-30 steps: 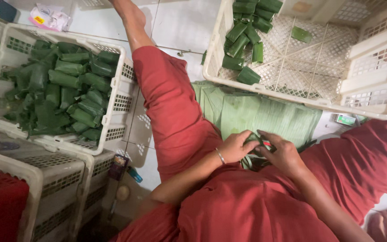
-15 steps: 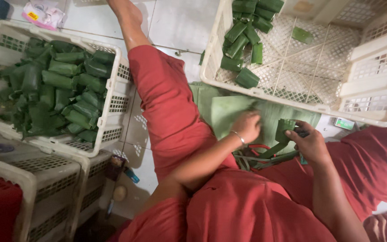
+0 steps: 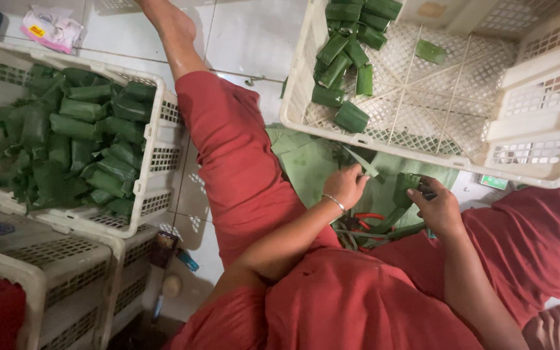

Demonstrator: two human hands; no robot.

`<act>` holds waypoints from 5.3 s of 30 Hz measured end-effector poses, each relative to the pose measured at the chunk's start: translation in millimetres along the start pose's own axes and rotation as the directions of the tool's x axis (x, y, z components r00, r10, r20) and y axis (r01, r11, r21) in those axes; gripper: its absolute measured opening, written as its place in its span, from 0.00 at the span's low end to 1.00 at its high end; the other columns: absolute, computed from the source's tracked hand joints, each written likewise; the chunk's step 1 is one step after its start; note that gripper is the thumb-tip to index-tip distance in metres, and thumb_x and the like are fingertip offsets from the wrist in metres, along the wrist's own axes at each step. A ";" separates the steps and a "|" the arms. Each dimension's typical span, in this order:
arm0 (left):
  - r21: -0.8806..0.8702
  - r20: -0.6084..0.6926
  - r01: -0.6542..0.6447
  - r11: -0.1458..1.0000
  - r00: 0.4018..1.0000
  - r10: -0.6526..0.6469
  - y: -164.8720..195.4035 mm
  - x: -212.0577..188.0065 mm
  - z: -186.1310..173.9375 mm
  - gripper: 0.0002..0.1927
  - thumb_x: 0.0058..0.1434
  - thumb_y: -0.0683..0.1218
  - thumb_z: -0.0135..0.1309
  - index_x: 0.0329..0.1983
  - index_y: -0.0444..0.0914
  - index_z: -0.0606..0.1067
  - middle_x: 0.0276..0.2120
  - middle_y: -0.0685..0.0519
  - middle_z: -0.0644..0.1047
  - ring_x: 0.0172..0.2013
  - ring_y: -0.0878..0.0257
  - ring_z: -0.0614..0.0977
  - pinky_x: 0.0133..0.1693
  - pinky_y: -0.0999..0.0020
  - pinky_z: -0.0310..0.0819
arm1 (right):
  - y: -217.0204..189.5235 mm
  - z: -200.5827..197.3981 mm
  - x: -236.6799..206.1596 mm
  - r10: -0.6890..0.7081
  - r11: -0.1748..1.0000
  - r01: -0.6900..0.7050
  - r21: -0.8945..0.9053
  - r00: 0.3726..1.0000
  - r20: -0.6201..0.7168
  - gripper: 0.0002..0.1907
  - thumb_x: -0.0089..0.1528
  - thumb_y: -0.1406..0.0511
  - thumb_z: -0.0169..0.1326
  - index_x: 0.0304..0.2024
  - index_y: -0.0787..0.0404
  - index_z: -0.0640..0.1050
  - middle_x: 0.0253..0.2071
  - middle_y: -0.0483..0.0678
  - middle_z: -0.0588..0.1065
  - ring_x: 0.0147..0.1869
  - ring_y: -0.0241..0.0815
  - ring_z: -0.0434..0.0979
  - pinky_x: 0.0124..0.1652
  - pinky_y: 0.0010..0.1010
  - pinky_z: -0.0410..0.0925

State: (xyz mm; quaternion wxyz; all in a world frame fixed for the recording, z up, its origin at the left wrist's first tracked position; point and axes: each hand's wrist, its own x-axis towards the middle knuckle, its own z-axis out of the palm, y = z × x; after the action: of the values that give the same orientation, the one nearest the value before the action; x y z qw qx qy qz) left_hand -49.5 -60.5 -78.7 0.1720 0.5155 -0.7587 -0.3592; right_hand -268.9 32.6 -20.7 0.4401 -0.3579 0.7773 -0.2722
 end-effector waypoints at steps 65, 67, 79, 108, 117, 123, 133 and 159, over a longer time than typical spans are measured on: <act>-0.802 0.455 0.422 0.422 0.890 -0.027 43.9 -50.0 -24.6 0.17 0.76 0.49 0.48 0.55 0.29 0.76 0.39 0.43 0.79 0.36 0.58 0.78 0.37 0.60 0.74 | -3.4 36.8 -40.1 -0.156 0.679 -0.034 0.734 0.969 0.189 0.11 0.64 0.72 0.58 0.47 0.58 0.73 0.37 0.41 0.73 0.39 0.30 0.73 0.37 0.23 0.69; -0.840 0.504 0.527 -0.134 0.847 0.170 40.2 -50.2 -27.4 0.23 0.78 0.57 0.44 0.63 0.35 0.71 0.49 0.50 0.78 0.43 0.63 0.81 0.45 0.66 0.78 | -6.1 38.4 -44.8 -0.080 0.744 -0.087 0.662 0.973 0.218 0.13 0.62 0.72 0.59 0.47 0.58 0.72 0.36 0.41 0.73 0.35 0.31 0.71 0.32 0.24 0.66; -0.940 0.277 0.264 0.214 0.960 0.030 53.9 -52.9 -32.5 0.29 0.71 0.46 0.54 0.73 0.38 0.63 0.55 0.54 0.76 0.53 0.68 0.76 0.55 0.69 0.73 | -20.6 45.6 -51.0 -0.155 0.678 0.014 0.735 0.980 0.123 0.16 0.63 0.71 0.58 0.54 0.63 0.73 0.46 0.44 0.77 0.46 0.33 0.77 0.46 0.26 0.72; -0.802 0.143 0.062 0.594 0.986 0.089 67.7 -63.8 -53.7 0.34 0.68 0.44 0.52 0.74 0.35 0.55 0.47 0.43 0.75 0.45 0.58 0.79 0.47 0.64 0.75 | -58.9 55.4 -78.4 -0.437 0.899 0.435 -0.045 0.892 -0.118 0.31 0.55 0.67 0.65 0.60 0.67 0.72 0.47 0.53 0.78 0.46 0.37 0.78 0.45 0.29 0.72; -0.595 0.182 0.046 0.803 0.980 0.079 54.8 -56.2 -79.4 0.19 0.62 0.46 0.61 0.53 0.31 0.76 0.40 0.47 0.83 0.38 0.66 0.84 0.41 0.70 0.80 | -57.1 37.7 -82.5 -0.032 0.982 0.019 0.187 0.997 0.066 0.22 0.63 0.65 0.59 0.59 0.66 0.75 0.41 0.52 0.81 0.41 0.37 0.79 0.41 0.30 0.73; -0.686 0.402 0.270 0.676 0.915 0.044 54.1 -53.4 -89.8 0.24 0.56 0.47 0.65 0.51 0.31 0.73 0.38 0.49 0.80 0.35 0.66 0.81 0.35 0.68 0.79 | -58.8 43.4 -68.3 -0.130 0.840 0.064 0.539 0.988 0.084 0.24 0.64 0.66 0.58 0.62 0.66 0.71 0.48 0.49 0.78 0.47 0.34 0.77 0.45 0.27 0.72; -0.529 0.165 0.101 0.843 0.986 -0.014 44.3 -40.7 -73.8 0.08 0.67 0.44 0.56 0.46 0.35 0.76 0.34 0.47 0.80 0.34 0.59 0.79 0.40 0.64 0.76 | -33.3 59.2 -43.7 0.023 0.782 -0.146 0.606 0.978 0.206 0.11 0.69 0.66 0.53 0.51 0.65 0.75 0.37 0.47 0.76 0.36 0.34 0.73 0.34 0.27 0.68; -0.378 -0.015 -0.233 0.896 0.969 0.246 73.1 -80.1 -89.0 0.15 0.64 0.49 0.63 0.48 0.36 0.78 0.38 0.46 0.81 0.36 0.53 0.83 0.38 0.63 0.78 | -27.0 44.5 -85.3 -0.389 0.918 0.394 0.052 0.918 -0.080 0.08 0.66 0.68 0.59 0.47 0.64 0.81 0.35 0.46 0.77 0.38 0.33 0.73 0.40 0.27 0.68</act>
State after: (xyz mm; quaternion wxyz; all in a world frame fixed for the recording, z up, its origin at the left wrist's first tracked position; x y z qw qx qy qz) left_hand -8.7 -5.3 43.6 0.2982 0.3695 -0.7359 -0.4828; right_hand -190.8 79.7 20.3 0.3619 -0.4817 0.6947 -0.3928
